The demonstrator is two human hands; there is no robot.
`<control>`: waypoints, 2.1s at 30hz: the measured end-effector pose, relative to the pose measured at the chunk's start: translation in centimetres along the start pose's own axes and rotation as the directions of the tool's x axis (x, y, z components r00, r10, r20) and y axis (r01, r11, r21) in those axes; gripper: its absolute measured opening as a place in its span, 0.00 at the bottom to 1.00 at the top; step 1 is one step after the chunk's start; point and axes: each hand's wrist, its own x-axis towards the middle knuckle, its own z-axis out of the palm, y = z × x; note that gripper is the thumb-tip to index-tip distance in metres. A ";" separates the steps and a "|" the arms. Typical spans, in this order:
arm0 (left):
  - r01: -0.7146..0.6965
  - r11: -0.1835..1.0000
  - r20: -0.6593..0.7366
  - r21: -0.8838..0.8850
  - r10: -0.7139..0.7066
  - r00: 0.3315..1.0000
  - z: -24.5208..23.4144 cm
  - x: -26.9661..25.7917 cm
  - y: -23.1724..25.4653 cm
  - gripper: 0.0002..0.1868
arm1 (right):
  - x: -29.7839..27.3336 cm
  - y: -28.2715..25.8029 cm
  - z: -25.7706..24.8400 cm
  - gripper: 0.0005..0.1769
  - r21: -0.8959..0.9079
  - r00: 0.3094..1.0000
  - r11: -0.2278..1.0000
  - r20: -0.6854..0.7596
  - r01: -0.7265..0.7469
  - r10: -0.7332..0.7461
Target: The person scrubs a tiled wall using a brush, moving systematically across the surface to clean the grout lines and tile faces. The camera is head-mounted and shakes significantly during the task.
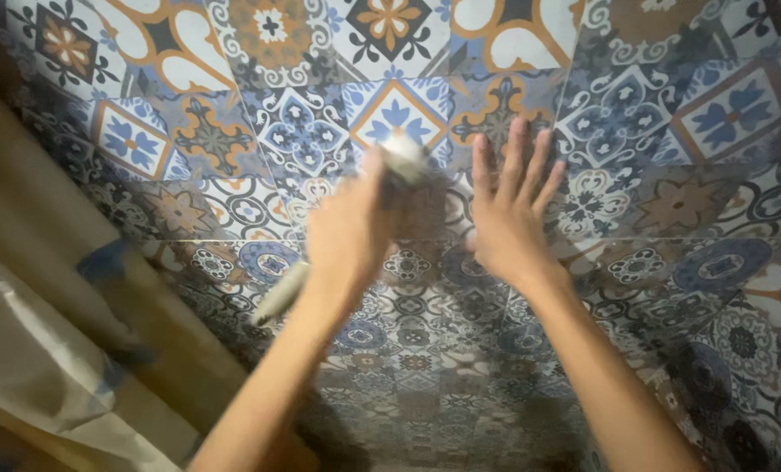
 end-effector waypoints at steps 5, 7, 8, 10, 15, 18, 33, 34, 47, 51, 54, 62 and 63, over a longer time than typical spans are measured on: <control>-0.104 0.992 0.332 0.077 0.073 0.940 6.7 -6.6 0.1 0.35 | -0.2 0.8 -0.8 0.70 0.116 0.998 0.993 0.069 0.006 -0.014; -0.085 0.987 0.449 0.136 0.015 0.894 7.1 -9.1 -1.6 0.38 | -0.2 1.2 -1.1 0.69 0.075 0.992 0.997 0.121 0.024 -0.033; -0.070 0.977 0.452 0.200 -0.028 0.892 6.6 -9.8 -2.9 0.38 | -0.3 1.5 -1.2 0.68 0.053 0.988 0.998 0.148 0.032 -0.039; 0.059 0.962 0.475 0.266 -0.185 0.860 5.0 -9.8 -5.0 0.45 | -0.1 2.2 -1.2 0.66 0.026 0.992 0.998 0.110 0.061 -0.063; 0.285 0.957 0.099 0.058 -0.289 0.952 -1.4 -4.5 -7.0 0.14 | -0.2 2.0 -0.5 0.65 -0.018 0.984 0.999 0.175 0.047 -0.043; 0.216 0.975 -0.133 0.059 -0.207 0.969 -5.1 0.2 -5.7 0.25 | -0.1 2.0 -0.9 0.66 0.004 0.987 0.999 0.158 0.040 -0.040; 0.057 0.998 0.419 0.019 -0.060 0.906 7.0 -6.9 -1.4 0.31 | -0.2 2.1 0.1 0.62 0.066 0.997 0.997 0.067 0.043 -0.048; 0.050 0.996 0.404 0.076 -0.076 0.912 6.6 -7.3 -2.9 0.35 | -0.1 2.2 0.2 0.62 0.064 0.996 0.997 0.063 0.051 -0.055; 0.215 0.975 0.017 0.051 -0.216 0.976 -6.5 0.0 -4.1 0.29 | -1.3 2.6 -0.1 0.61 0.064 0.997 0.995 0.024 0.077 -0.079; 0.074 0.997 -0.078 0.033 -0.071 0.994 -6.5 1.9 -1.9 0.34 | -2.4 3.8 -1.3 0.57 0.018 0.991 0.992 -0.034 0.128 -0.128; -0.004 0.996 -0.029 0.090 0.006 1.000 -3.5 2.1 0.4 0.25 | -3.4 5.6 -2.7 0.58 -0.064 0.993 0.993 -0.066 0.097 -0.101; -0.194 0.945 0.294 0.262 0.113 0.949 1.4 -5.1 0.2 0.30 | -4.9 16.2 -8.2 0.77 -0.131 0.988 0.983 -0.108 -0.127 0.113; -0.135 0.962 0.214 0.238 0.083 0.973 0.5 -5.2 -0.4 0.33 | -4.6 17.3 -8.6 0.80 -0.174 0.992 0.977 -0.032 -0.127 0.123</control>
